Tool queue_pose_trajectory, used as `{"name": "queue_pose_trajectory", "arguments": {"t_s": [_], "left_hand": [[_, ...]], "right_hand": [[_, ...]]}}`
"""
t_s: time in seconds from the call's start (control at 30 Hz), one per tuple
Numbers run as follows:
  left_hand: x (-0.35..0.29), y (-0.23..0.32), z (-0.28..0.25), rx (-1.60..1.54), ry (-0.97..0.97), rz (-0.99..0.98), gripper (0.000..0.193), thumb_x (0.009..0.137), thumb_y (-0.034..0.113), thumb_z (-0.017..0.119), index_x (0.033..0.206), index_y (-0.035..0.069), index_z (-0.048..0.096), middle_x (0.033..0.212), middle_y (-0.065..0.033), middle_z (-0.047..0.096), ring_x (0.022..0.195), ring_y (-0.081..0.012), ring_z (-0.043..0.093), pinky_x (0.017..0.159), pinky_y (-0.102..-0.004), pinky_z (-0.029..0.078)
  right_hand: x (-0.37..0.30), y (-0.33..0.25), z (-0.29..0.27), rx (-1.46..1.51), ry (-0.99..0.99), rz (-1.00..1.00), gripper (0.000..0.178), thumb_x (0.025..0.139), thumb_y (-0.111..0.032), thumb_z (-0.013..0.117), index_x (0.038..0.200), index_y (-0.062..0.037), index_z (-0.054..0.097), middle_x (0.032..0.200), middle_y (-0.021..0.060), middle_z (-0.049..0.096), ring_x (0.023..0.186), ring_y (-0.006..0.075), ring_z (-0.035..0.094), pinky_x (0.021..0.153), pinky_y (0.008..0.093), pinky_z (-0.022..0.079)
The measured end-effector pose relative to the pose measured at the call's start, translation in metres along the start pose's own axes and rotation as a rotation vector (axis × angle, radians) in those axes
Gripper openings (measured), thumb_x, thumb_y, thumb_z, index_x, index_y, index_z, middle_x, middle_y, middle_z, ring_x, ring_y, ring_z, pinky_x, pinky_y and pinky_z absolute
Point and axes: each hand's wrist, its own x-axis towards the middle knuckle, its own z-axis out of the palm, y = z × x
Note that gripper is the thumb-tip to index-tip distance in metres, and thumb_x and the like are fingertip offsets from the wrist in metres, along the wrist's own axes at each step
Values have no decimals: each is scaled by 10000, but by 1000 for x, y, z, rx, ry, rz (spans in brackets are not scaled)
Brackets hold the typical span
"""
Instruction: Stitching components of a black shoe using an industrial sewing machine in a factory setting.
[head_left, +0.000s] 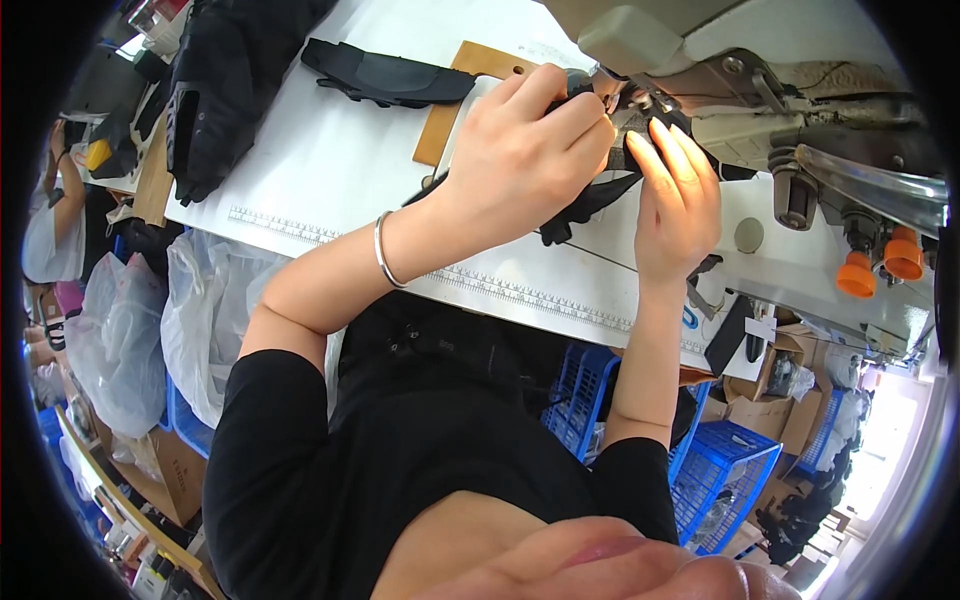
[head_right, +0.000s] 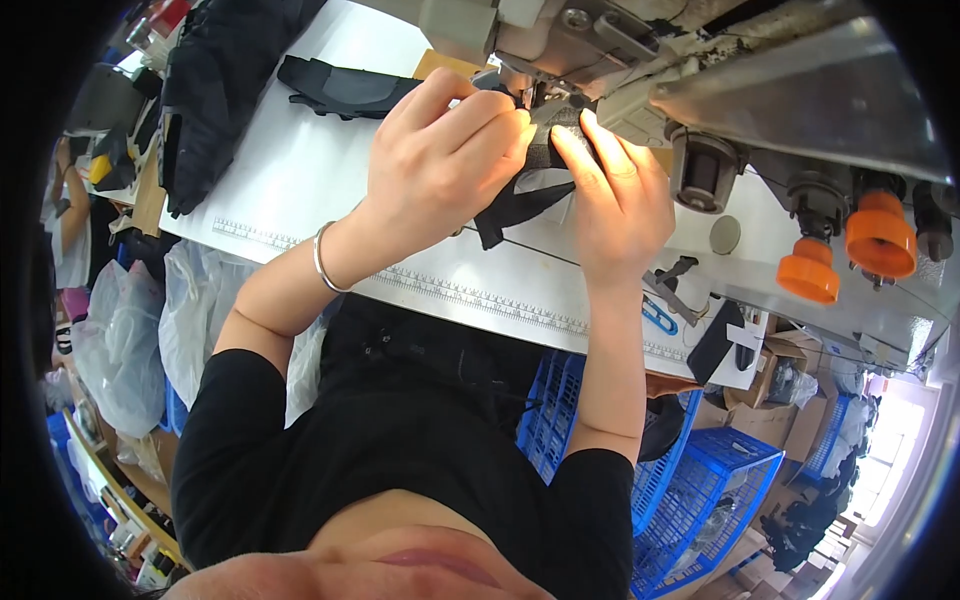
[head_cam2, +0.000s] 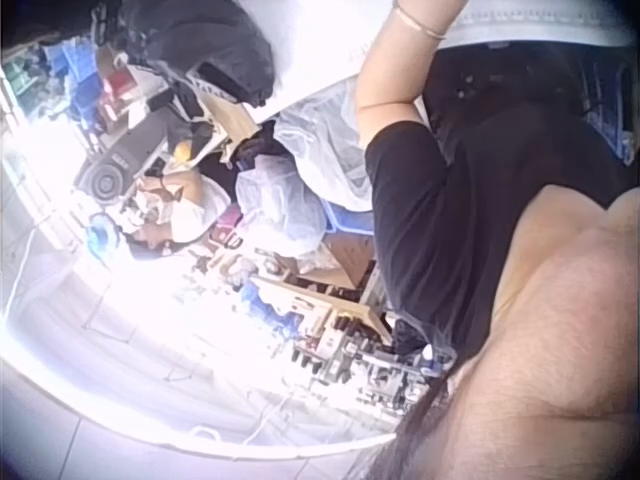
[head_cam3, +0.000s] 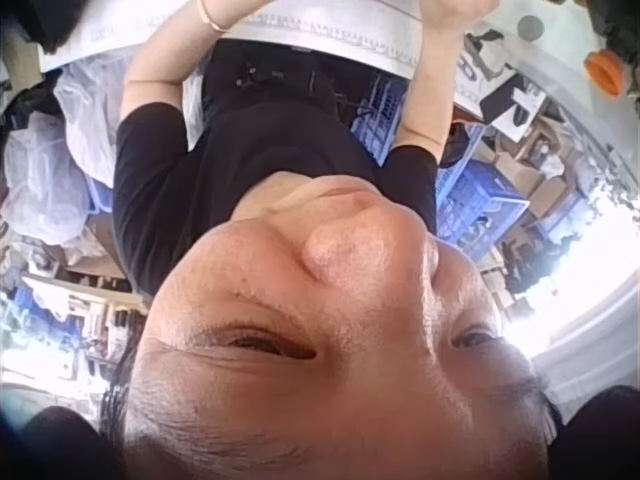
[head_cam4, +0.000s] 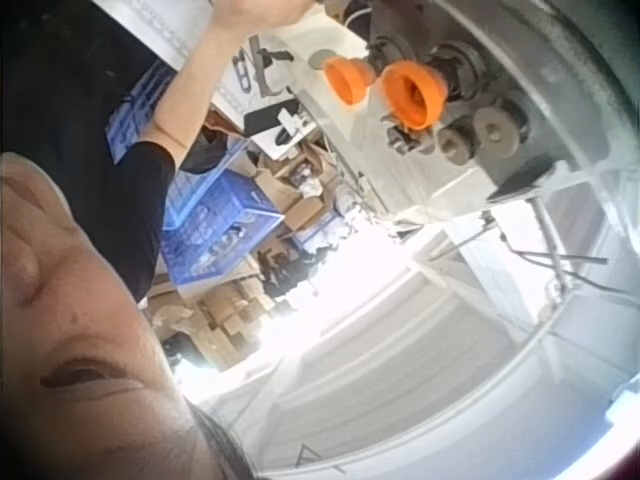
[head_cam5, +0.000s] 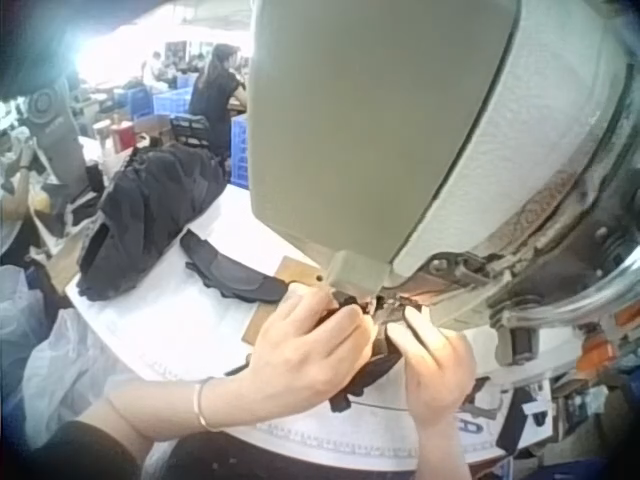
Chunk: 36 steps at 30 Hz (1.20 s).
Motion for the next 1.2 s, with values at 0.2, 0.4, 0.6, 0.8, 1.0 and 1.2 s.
{"name": "queue_pose_trajectory", "arguments": {"t_s": [0.2,0.4,0.6,0.8,1.0,1.2], "left_hand": [[0,8,-7,-16,-63,-49,206,688,62,812,859,52,698,878,-10,625,788,-220,559,657,-296,500],[2,-14,-33,-235,-203,-67,253,732,7,764,982,29,730,1094,-44,701,902,-250,599,755,-295,534],[-3,-40,-45,-5,-431,266,479,799,122,694,1276,159,687,1367,7,632,1260,-214,560,1101,-418,414],[-3,-55,-16,-522,-165,279,362,809,114,676,1153,14,728,1135,-105,707,1110,-304,676,971,-425,566],[-16,-55,-7,-390,-71,511,324,751,130,738,1062,40,767,1096,-98,721,1089,-298,703,976,-435,616],[-18,-54,-6,-388,-33,521,249,758,85,758,1002,37,782,1085,-102,745,1081,-316,715,968,-472,628]], "right_hand": [[2,0,-5,80,-111,133,331,824,56,688,1091,-104,802,1140,65,759,1064,254,699,943,365,545],[-8,-22,-20,5,-128,310,312,930,10,658,1205,-97,760,1270,115,698,1025,241,677,936,355,526],[-29,-59,-35,624,-361,768,587,934,-92,708,1489,-39,524,1168,119,679,911,173,627,812,307,509],[-37,-65,-33,1023,-259,1012,615,958,-21,665,1533,7,448,1177,74,680,955,87,638,850,221,498],[-32,-67,-32,1223,-171,1027,604,976,-13,646,1538,27,430,1259,111,661,1065,117,640,948,249,489],[-35,-69,-32,1208,-177,1012,605,981,-18,644,1542,28,421,1270,119,656,1077,124,642,949,257,495]]}}
